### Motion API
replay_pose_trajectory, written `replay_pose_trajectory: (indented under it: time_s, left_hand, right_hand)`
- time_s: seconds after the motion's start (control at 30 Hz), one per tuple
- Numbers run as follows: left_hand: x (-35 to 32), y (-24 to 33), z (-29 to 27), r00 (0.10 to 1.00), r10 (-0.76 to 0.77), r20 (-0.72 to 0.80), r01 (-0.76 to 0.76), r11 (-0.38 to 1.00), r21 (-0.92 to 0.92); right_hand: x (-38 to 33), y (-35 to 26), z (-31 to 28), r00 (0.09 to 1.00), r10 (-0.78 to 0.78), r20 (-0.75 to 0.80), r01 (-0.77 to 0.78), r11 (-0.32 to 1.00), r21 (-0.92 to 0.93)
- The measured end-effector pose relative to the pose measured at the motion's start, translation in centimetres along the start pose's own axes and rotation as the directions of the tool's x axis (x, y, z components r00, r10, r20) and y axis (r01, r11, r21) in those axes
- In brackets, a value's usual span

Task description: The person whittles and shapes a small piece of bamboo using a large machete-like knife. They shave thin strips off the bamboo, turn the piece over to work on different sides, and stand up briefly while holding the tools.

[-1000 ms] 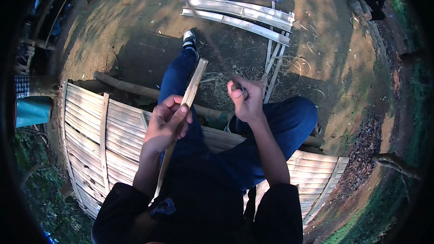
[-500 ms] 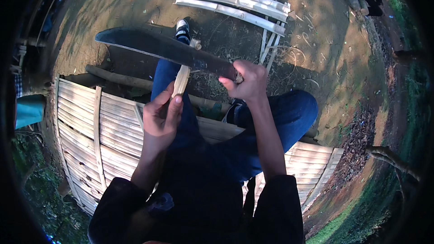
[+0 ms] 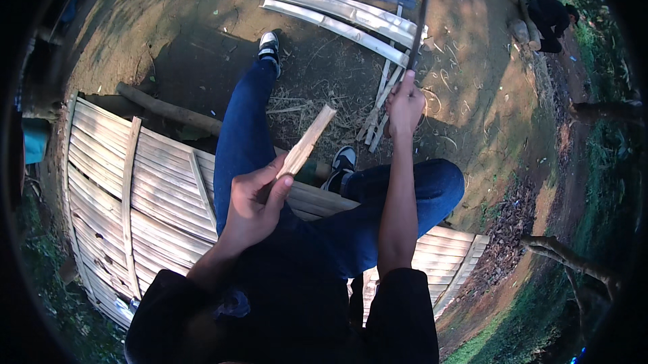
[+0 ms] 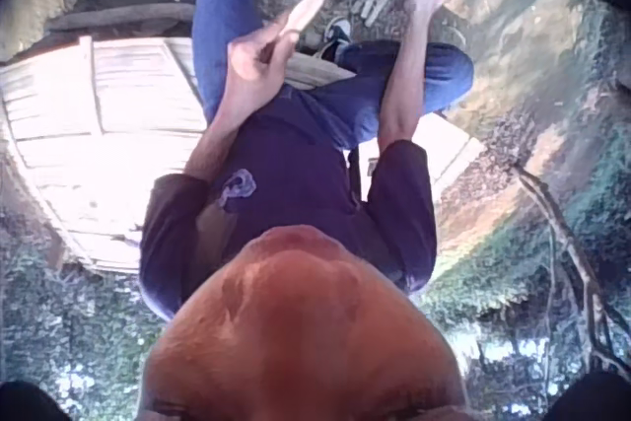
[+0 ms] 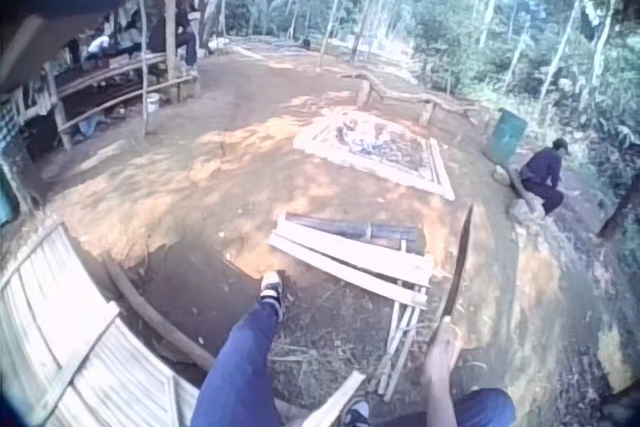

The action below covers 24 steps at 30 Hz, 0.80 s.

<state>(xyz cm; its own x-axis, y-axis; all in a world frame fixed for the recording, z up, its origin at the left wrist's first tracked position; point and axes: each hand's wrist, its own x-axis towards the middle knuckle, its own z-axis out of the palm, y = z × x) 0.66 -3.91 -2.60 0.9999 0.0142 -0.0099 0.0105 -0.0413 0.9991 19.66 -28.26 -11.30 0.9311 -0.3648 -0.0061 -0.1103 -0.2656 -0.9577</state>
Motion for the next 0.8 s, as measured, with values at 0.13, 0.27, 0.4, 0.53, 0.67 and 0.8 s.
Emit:
replay_pose_trajectory:
  time_s: [0.13, 0.27, 0.4, 0.53, 0.67, 0.8]
  left_hand:
    - [1.3, -1.1, -2.0, 0.984, -0.06, -0.165, 0.064, 0.998, 0.021]
    - [1.9, -0.7, -2.7, 0.983, -0.17, -0.073, 0.161, 0.98, -0.115]
    - [2.1, -0.3, -1.9, 0.977, -0.212, 0.011, 0.21, 0.955, -0.21]
    - [2.0, -1.2, -1.0, 0.985, -0.154, 0.082, 0.174, 0.909, -0.38]
    - [1.0, -1.3, 0.1, 0.979, -0.187, -0.08, 0.145, 0.916, -0.374]
    - [1.1, -0.2, 0.3, 0.975, -0.216, -0.059, 0.181, 0.915, -0.36]
  right_hand:
    - [-2.7, -3.0, -2.3, 0.998, -0.016, -0.068, 0.041, 0.922, 0.384]
    - [-6.7, -4.5, -3.4, 0.937, -0.325, 0.125, 0.279, 0.917, 0.286]
    - [-9.9, -6.6, -1.2, 0.738, -0.557, 0.382, 0.599, 0.801, 0.009]
    - [-11.4, -7.4, 1.5, 0.56, -0.634, 0.534, 0.754, 0.657, -0.01]
    - [-11.3, -6.8, 2.2, 0.487, -0.687, 0.539, 0.791, 0.609, 0.062]
    - [-11.7, -7.1, 1.5, 0.492, -0.687, 0.535, 0.792, 0.608, 0.053]
